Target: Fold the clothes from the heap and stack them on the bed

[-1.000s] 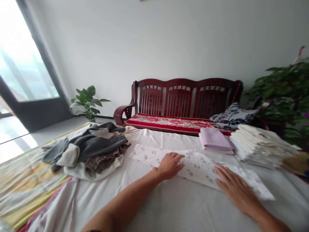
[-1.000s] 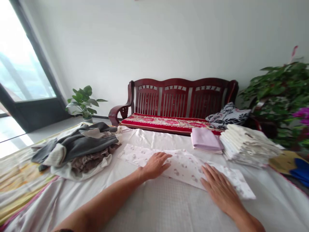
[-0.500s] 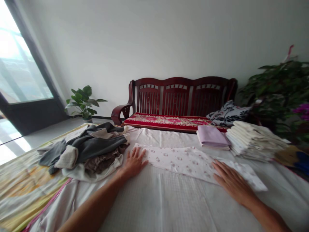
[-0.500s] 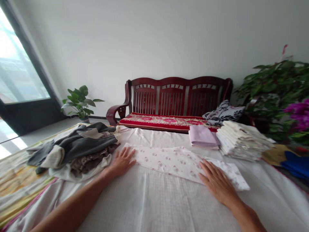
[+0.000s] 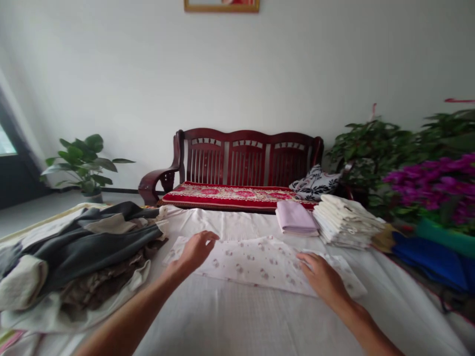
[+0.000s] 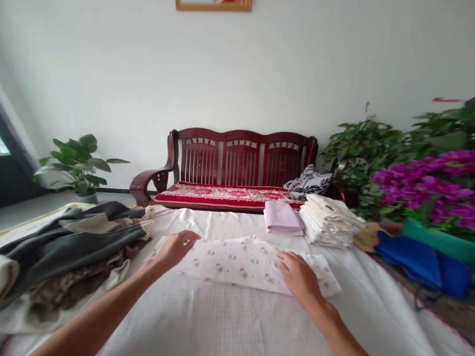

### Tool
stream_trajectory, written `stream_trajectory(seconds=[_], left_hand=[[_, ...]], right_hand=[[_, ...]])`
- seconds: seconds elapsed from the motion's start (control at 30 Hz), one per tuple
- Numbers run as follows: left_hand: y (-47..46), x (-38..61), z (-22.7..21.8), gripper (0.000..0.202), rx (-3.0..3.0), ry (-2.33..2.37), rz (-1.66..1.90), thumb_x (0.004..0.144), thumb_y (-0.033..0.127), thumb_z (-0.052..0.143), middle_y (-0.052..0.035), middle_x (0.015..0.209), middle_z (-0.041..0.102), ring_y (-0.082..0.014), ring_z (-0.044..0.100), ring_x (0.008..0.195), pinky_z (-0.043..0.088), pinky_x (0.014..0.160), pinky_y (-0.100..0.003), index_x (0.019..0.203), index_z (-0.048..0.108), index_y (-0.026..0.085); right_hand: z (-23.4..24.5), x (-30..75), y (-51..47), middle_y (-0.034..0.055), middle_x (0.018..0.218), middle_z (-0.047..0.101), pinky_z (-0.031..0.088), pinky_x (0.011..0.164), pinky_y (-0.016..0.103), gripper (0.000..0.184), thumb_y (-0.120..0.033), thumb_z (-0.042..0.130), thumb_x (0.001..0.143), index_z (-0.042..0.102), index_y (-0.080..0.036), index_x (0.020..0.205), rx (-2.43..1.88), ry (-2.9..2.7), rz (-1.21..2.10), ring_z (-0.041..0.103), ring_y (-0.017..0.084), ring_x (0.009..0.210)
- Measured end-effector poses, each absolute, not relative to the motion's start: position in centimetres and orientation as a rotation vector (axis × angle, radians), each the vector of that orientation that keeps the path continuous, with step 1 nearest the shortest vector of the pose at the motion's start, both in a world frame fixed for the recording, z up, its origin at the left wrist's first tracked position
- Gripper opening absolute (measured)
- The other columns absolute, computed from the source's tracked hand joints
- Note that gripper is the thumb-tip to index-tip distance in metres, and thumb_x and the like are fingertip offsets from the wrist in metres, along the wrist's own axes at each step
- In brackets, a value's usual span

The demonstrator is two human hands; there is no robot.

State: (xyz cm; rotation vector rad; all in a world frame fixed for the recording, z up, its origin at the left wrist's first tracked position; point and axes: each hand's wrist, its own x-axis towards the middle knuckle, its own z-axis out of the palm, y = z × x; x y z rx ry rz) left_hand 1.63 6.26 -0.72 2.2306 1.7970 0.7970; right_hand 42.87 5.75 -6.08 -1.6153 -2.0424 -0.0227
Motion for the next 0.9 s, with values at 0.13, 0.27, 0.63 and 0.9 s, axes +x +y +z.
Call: stream_trajectory(seconds=[0.13,0.27,0.63,0.9], left_hand=[[10.7,9.1,-0.8,0.031,2.228,1.551,0.807,0.092,0.017,0.051,-0.0044,0.112,0.077,-0.0186,0.071,0.103,0.052,0.094,-0.029,0.112,0.074,0.021],[13.2,14.8,-1.3,0.041,2.310,1.516,0.621,0.091,0.028,0.059,-0.0076,0.124,0.073,-0.0231,0.066,0.114,0.049,0.100,-0.032,0.130,0.065,0.017],[12.1,18.0,-2.1,0.024,2.484,1.539,0.509,0.086,0.033,0.061,-0.0062,0.107,0.076,-0.0265,0.066,0.106,0.045,0.094,-0.037,0.104,0.074,0.022],[12.1,19.1,-0.6,0.031,2.362,1.552,0.245,0.088,0.044,0.054,-0.0042,0.094,0.078,-0.0240,0.071,0.091,0.046,0.074,-0.029,0.096,0.077,0.025]], right_hand=[[-4.6,40.3,7.9,0.0084,0.113,0.071,0.051,0.095,0.040,0.037,-0.027,0.040,0.090,0.070,-0.022,0.113,-1.620,-1.983,-0.075,0.064,0.026,0.110],[-5.5,39.1,9.4,0.0089,0.116,0.068,0.052,0.091,0.036,0.039,-0.022,0.039,0.090,0.066,-0.021,0.119,-1.644,-1.858,-0.057,0.064,0.023,0.110],[-6.7,38.7,9.1,0.0071,0.113,0.066,0.052,0.086,0.032,0.040,-0.014,0.040,0.090,0.062,-0.022,0.123,-1.674,-1.871,-0.044,0.065,0.021,0.105],[-6.4,38.5,8.5,0.0061,0.112,0.066,0.050,0.084,0.030,0.039,-0.010,0.039,0.092,0.063,-0.022,0.120,-1.699,-1.917,-0.087,0.066,0.020,0.103]])
